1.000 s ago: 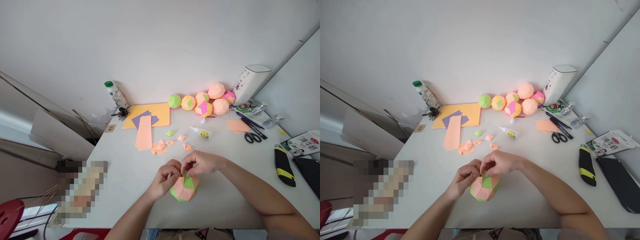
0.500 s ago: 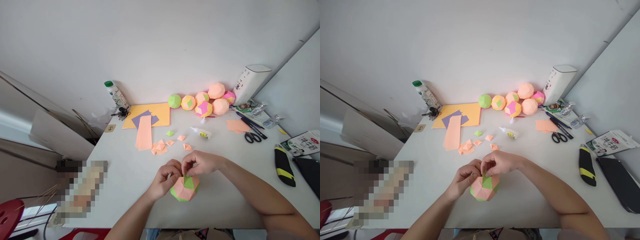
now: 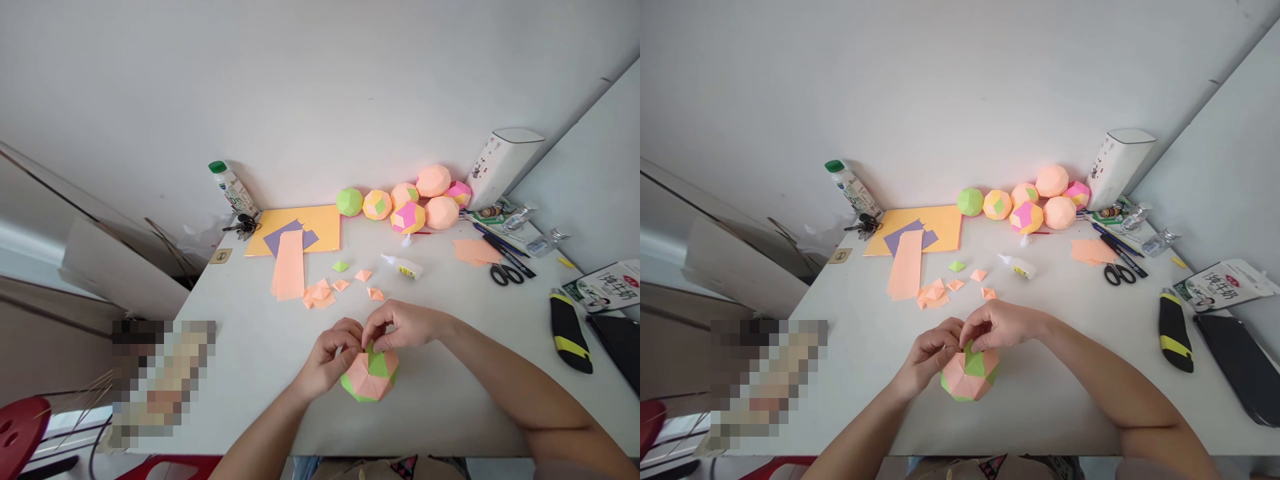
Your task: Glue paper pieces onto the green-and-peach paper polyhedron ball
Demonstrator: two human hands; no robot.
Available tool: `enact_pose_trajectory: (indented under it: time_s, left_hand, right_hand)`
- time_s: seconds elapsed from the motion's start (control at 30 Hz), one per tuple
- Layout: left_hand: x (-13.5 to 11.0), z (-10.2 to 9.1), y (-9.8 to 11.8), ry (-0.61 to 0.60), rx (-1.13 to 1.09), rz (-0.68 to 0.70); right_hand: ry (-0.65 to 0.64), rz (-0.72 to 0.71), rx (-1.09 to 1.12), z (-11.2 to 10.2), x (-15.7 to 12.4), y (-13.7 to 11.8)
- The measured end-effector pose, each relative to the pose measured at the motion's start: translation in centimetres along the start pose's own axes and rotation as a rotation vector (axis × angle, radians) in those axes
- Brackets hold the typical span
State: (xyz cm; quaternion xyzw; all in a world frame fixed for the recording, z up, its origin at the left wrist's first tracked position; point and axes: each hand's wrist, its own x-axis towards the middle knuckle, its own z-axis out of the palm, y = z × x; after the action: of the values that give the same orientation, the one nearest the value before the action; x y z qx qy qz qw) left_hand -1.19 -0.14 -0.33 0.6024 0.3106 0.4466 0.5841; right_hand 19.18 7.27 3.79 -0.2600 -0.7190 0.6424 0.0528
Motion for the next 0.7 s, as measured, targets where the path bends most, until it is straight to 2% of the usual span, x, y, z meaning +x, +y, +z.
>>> enact_pose_trajectory:
  time_s: [0.7]
  left_hand:
    - [0.06, 0.10, 0.37, -0.002, 0.022, -0.002]
  right_hand:
    - [0.002, 0.006, 0.000, -0.01, 0.01, -0.13]
